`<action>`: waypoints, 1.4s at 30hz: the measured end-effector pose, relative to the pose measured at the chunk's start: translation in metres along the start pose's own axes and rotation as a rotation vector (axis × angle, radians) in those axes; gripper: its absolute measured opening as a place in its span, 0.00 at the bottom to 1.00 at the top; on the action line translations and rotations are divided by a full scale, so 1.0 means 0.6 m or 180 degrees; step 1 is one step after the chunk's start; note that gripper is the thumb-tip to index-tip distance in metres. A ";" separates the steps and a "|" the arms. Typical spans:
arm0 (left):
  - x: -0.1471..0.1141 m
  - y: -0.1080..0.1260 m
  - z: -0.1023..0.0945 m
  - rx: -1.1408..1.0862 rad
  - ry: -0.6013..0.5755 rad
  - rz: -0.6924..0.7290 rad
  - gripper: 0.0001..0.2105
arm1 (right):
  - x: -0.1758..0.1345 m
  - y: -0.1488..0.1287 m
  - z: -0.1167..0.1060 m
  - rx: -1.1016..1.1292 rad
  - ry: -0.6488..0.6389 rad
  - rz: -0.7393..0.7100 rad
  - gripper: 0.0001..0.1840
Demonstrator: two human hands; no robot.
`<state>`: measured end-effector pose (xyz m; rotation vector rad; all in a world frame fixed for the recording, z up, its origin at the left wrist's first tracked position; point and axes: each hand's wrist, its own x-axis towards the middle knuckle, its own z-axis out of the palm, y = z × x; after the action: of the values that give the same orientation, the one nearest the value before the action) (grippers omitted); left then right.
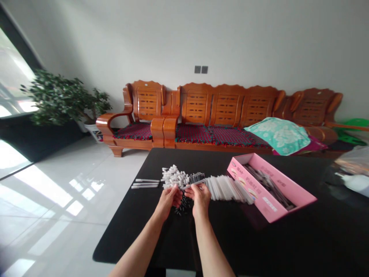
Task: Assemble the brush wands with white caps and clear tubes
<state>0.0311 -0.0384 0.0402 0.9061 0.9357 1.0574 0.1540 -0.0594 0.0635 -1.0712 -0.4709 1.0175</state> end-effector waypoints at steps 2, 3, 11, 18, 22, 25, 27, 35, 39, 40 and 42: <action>0.000 -0.002 -0.001 0.0078 -0.0048 0.0064 0.25 | 0.001 0.002 -0.001 -0.0004 0.0007 0.0006 0.17; -0.001 -0.002 -0.002 0.0045 -0.0073 0.0130 0.23 | 0.001 0.002 -0.001 0.0001 0.0012 0.0007 0.17; -0.001 -0.001 -0.002 -0.0091 0.0030 0.0077 0.25 | -0.001 0.003 -0.001 0.0050 -0.0009 0.0029 0.18; -0.002 -0.002 -0.003 -0.0066 -0.0077 0.0289 0.22 | -0.001 0.006 -0.002 0.0031 -0.0028 0.0022 0.18; -0.003 0.000 -0.004 -0.0154 0.0024 0.0120 0.25 | -0.001 0.005 -0.002 0.0013 -0.0021 0.0002 0.17; -0.004 -0.003 -0.005 0.0177 -0.0058 -0.0005 0.26 | -0.003 0.004 -0.001 0.0005 -0.0031 0.0007 0.17; -0.005 -0.003 -0.005 0.0269 -0.0106 0.0075 0.24 | -0.005 0.004 0.000 0.0012 -0.0025 0.0019 0.18; -0.011 0.006 -0.004 0.0202 -0.0098 0.0236 0.21 | -0.006 0.002 0.000 -0.0003 0.0033 0.0046 0.18; -0.012 0.003 -0.006 0.0332 -0.0082 0.0171 0.23 | -0.007 0.003 -0.001 -0.0028 0.0027 0.0063 0.17; -0.012 0.002 -0.007 0.0363 -0.0108 0.0195 0.23 | -0.007 0.004 -0.001 -0.0029 0.0036 0.0074 0.18; -0.011 0.002 -0.008 0.0381 -0.0112 0.0283 0.21 | -0.008 0.004 -0.001 -0.0029 0.0044 0.0098 0.18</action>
<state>0.0250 -0.0438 0.0408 1.0703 0.9442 1.0660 0.1510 -0.0638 0.0615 -1.0957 -0.4495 1.0353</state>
